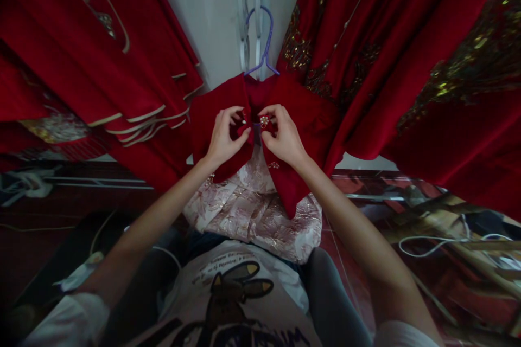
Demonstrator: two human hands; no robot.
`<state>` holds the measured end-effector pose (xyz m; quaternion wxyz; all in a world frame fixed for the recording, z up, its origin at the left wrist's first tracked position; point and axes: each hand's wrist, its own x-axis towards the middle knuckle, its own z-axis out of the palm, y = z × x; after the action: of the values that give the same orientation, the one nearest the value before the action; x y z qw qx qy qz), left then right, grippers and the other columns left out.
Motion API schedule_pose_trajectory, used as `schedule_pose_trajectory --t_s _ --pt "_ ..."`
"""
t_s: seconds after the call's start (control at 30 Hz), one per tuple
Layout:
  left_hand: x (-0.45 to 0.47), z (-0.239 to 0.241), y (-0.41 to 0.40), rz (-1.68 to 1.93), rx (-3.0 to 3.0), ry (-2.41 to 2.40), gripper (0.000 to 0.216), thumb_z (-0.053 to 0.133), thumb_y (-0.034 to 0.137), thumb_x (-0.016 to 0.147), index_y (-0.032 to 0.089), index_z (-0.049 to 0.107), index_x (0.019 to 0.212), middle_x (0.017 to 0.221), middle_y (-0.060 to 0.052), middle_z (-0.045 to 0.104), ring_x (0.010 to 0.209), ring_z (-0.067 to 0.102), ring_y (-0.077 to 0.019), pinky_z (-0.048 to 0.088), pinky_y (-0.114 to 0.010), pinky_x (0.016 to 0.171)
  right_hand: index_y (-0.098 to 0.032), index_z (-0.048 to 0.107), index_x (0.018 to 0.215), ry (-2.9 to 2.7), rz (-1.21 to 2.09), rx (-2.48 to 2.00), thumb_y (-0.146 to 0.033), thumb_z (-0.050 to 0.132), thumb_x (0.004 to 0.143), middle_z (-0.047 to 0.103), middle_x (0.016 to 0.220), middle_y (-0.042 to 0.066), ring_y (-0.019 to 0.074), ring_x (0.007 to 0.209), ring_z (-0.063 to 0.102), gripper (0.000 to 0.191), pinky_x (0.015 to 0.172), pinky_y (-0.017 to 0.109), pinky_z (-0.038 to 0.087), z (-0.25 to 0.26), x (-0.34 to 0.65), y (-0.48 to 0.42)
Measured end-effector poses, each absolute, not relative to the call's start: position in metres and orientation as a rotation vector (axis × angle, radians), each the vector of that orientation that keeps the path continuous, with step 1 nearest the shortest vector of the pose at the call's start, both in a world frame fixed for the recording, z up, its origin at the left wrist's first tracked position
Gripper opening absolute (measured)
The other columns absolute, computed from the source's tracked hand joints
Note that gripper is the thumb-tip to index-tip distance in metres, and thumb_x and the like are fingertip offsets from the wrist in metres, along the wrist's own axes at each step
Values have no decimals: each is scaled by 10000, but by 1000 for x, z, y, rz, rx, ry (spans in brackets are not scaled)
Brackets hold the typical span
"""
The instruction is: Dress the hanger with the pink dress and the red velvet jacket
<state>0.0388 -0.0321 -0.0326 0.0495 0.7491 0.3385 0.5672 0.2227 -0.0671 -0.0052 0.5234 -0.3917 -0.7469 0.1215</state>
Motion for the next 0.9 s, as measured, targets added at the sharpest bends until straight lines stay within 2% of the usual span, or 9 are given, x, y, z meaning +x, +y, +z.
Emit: schedule_pose_trajectory --t_s 0.07,0.13,0.27,0.4,0.63,0.77,0.9 --pt "50 -38 -35 1732 2174 894 427 623 231 848 301 489 1248 970 -35 625 856 600 -168 499 -336 810 -245 511 1036 -1769 390 -943 -126 551 701 578 1055 52 196 911 590 357 676 303 516 -7 221 -69" --pt "60 -39 -36 1789 2054 828 393 597 200 865 305 487 1227 958 -23 638 844 624 -143 516 -304 782 -251 504 1040 -1721 506 -928 -178 582 726 589 1065 49 189 898 603 332 612 273 512 -10 219 -70" --pt "71 -36 -38 1882 1904 780 307 639 180 842 273 493 1095 970 -24 645 905 658 -144 534 -297 797 -269 515 1026 -1607 655 -887 -348 604 823 603 1059 41 181 898 625 236 632 284 551 -14 216 -69" --pt "72 -36 -36 1865 1836 793 258 664 144 812 245 499 982 931 -16 654 873 669 -136 546 -284 783 -283 523 1032 -1533 687 -865 -457 619 844 591 1051 41 186 918 634 274 626 283 578 -12 214 -67" --pt "66 -35 -29 1754 1819 788 159 657 150 820 228 574 931 945 -25 706 881 688 -135 559 -287 794 -292 531 1090 -1561 550 -874 -454 633 844 596 1060 37 167 861 628 312 664 289 587 -8 213 -57" --pt "63 -31 -31 1735 1802 769 133 664 159 812 227 619 918 947 -26 724 864 694 -138 564 -303 804 -277 565 1082 -1608 430 -893 -430 627 856 617 1058 40 178 900 636 279 725 300 576 -7 214 -56" --pt "61 -30 -29 1717 1780 763 162 677 175 809 226 619 951 951 -31 724 870 699 -141 564 -297 811 -274 608 1113 -1620 396 -905 -407 615 870 640 1050 42 187 914 647 277 684 290 566 -3 213 -59"
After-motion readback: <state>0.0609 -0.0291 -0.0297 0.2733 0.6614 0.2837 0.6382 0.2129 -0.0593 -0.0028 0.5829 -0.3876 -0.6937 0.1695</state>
